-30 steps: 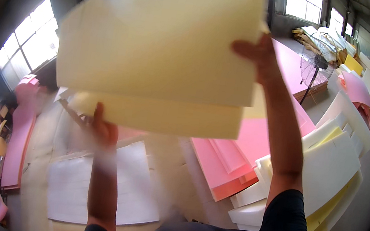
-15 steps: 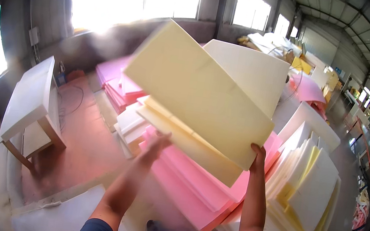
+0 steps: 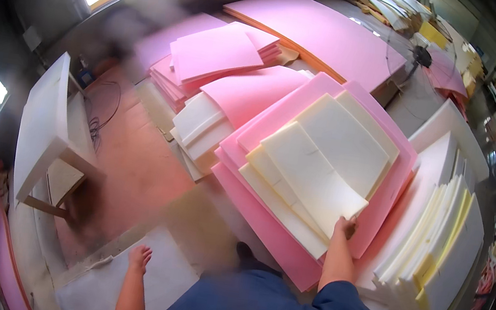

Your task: The person picks up white and pink foam sheets from stacks, places them on a table, and aligns them. They then use a spray gun to apply a substance to the edges of the stacked sheets before moving them aside.

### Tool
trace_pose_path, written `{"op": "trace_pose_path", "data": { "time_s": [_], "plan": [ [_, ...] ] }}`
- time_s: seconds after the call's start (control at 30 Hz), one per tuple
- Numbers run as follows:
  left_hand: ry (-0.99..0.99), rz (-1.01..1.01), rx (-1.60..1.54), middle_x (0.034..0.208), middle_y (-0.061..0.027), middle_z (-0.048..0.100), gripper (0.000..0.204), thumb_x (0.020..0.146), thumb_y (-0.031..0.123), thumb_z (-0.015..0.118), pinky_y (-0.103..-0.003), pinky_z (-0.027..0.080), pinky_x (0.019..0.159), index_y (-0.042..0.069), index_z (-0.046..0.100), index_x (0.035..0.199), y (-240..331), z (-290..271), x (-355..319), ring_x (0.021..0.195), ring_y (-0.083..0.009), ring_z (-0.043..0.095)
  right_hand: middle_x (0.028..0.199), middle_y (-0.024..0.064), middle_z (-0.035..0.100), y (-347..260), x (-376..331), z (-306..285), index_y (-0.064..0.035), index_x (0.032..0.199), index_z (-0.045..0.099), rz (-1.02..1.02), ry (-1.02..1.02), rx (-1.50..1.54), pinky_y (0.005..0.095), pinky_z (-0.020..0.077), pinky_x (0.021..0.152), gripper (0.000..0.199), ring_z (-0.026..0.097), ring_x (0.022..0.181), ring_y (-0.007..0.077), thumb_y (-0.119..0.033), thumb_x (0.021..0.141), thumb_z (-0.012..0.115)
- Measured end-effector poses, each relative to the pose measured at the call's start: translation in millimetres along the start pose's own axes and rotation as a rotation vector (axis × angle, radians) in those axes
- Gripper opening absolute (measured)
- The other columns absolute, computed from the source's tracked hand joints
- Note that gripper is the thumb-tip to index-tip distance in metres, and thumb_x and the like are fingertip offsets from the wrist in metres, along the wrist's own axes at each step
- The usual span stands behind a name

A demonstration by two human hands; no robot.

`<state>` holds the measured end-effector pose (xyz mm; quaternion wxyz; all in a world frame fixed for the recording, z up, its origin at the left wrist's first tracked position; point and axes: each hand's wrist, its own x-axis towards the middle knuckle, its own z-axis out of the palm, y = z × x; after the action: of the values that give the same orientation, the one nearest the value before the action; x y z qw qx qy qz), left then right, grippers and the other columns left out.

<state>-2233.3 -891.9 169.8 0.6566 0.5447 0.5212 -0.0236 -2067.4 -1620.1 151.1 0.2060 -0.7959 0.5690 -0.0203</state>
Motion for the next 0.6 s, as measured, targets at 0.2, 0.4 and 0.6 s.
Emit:
{"op": "trace_pose_path", "data": {
  "time_s": [0.2,0.4,0.6],
  "plan": [
    [0.347,-0.04,-0.246,0.081,-0.0094,0.066,0.018,0.089,0.019,0.064,-0.027,0.05,0.052,0.004,0.061,0.1,-14.9,-34.0,-3.8,0.067,-0.0176,0.064,0.115,0.0236,0.062,-55.4,32.2,-72.3,0.0103,0.119,0.049,-0.324,-0.348,1.007,0.0456,0.0553,0.087,0.039,0.065,0.098,0.0355,0.007,0.08,0.052],
    [0.012,0.047,0.09,0.097,-0.0078,0.068,0.024,0.093,0.024,0.064,-0.027,0.054,0.067,0.005,0.062,0.107,-22.2,25.5,61.6,0.083,-0.0148,0.066,0.105,0.0144,0.062,-319.3,-151.5,-181.2,0.0058,0.116,0.054,-1.045,-0.551,0.667,0.0339,0.0475,0.087,0.035,0.06,0.093,0.0236,0.003,0.081,0.056],
    [-0.416,0.159,-0.307,0.107,-0.0081,0.067,0.035,0.097,0.032,0.059,-0.031,0.052,0.086,0.005,0.059,0.118,143.6,120.7,75.7,0.096,-0.0173,0.066,0.091,0.02,0.07,-459.2,-430.4,-88.5,0.001,0.101,0.061,-1.835,-0.62,0.33,0.0396,0.0547,0.073,0.021,0.07,0.084,0.0329,-0.002,0.08,0.065]
  ]
}}
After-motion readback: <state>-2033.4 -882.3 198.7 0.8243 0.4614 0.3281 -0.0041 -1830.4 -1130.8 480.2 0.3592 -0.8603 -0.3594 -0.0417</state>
